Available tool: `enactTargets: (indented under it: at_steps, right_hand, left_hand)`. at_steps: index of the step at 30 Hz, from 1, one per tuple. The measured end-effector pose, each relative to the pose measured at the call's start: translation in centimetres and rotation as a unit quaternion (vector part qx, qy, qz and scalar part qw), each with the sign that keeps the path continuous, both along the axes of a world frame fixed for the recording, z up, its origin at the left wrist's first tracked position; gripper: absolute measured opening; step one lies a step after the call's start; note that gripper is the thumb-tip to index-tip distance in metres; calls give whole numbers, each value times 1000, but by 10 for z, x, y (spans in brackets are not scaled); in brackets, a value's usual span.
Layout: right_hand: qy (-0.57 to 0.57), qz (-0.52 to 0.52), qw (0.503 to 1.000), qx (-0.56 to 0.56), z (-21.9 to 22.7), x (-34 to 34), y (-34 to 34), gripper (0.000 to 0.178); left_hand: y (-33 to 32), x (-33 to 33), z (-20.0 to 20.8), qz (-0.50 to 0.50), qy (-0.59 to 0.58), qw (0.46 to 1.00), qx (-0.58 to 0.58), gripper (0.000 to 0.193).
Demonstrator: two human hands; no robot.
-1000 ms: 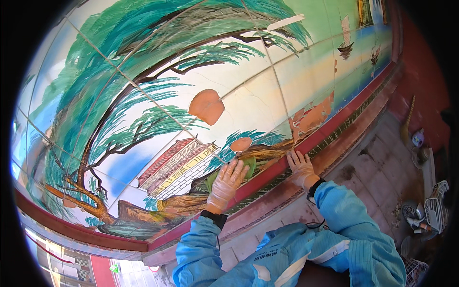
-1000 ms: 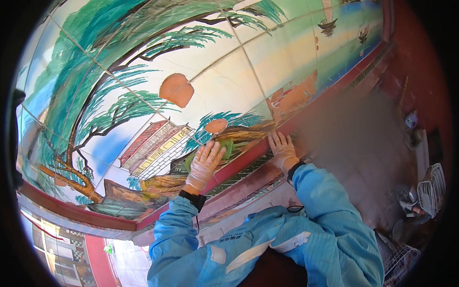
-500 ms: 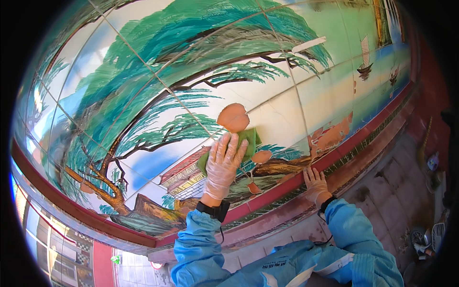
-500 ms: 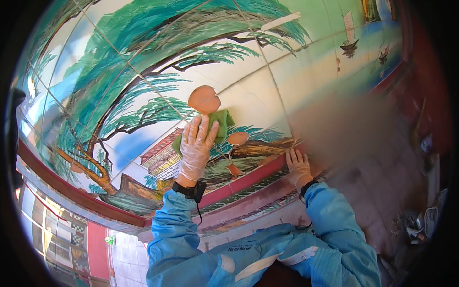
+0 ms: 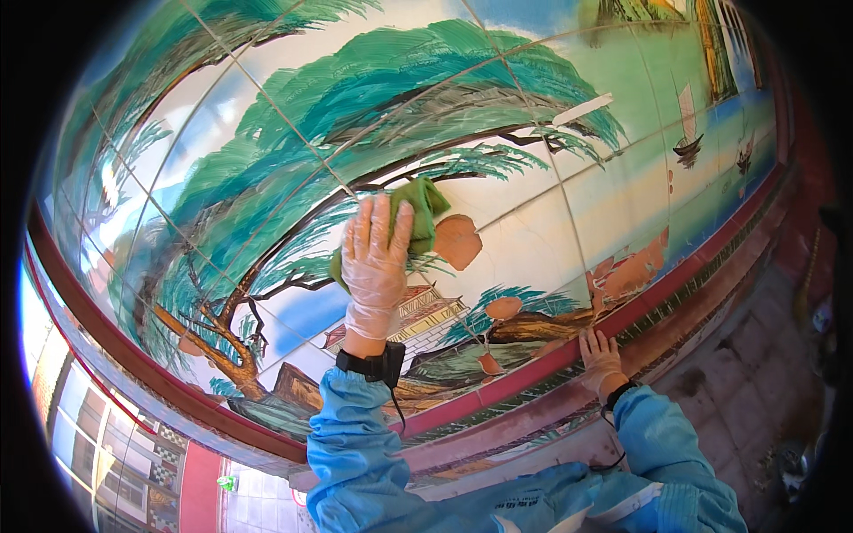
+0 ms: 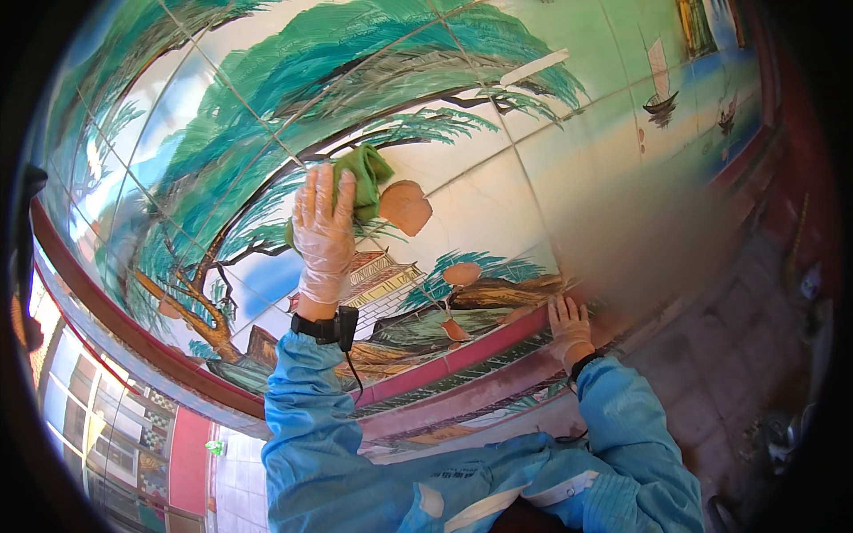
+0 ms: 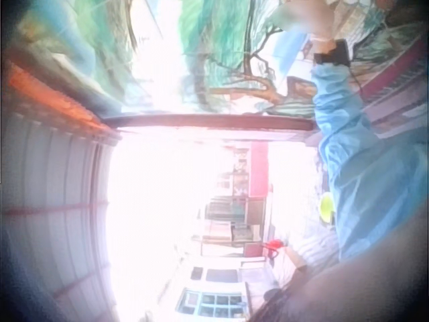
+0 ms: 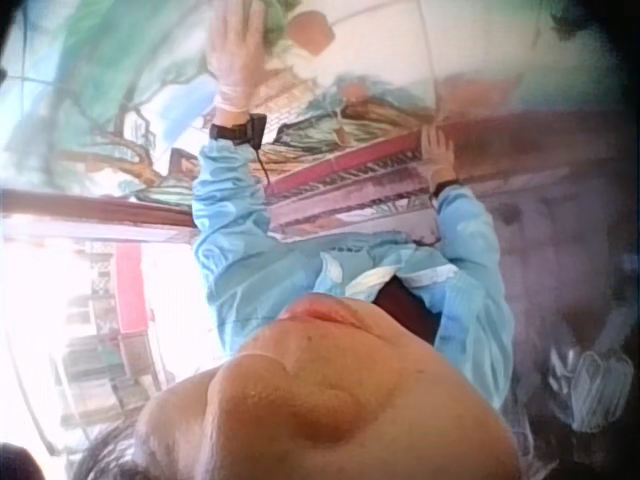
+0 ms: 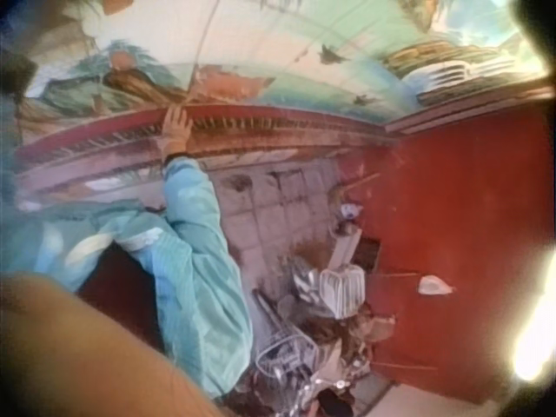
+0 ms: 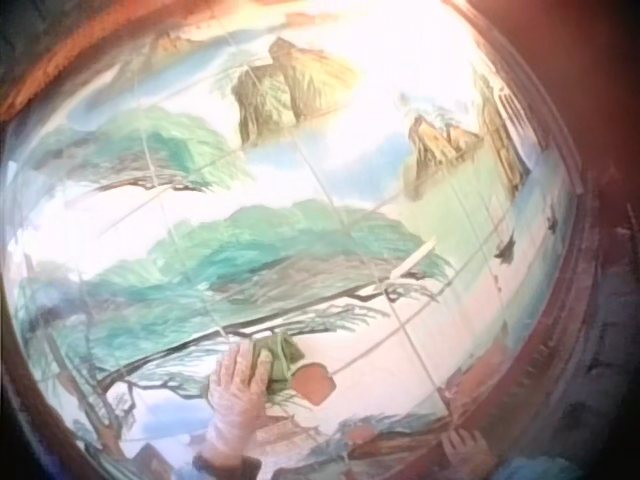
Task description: The person wipes a painted wall with a green cloth, moving methodically across different sections of the mural. They use both hands to hold the cloth and occasionally adjust their position to reach higher areas.
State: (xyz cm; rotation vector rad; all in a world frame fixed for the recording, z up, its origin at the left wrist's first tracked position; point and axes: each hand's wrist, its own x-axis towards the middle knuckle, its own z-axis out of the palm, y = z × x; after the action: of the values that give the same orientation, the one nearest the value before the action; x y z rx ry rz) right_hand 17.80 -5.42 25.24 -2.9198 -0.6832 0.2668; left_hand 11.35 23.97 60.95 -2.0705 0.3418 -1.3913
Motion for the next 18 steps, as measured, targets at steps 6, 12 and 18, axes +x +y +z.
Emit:
enactTargets:
  at_steps: [6,12,18]
  right_hand:
    - [-18,0,1000,4,-3,0,0,109]
    - [-31,5,999,15,-7,0,-3,109]
    - [-48,8,999,25,-8,-3,-4,103]
  left_hand:
    - [4,5,52,24,-81,996,-21,60]
    - [12,10,109,38,-196,978,-55,61]
    - [14,22,155,31,-261,958,-111,56]
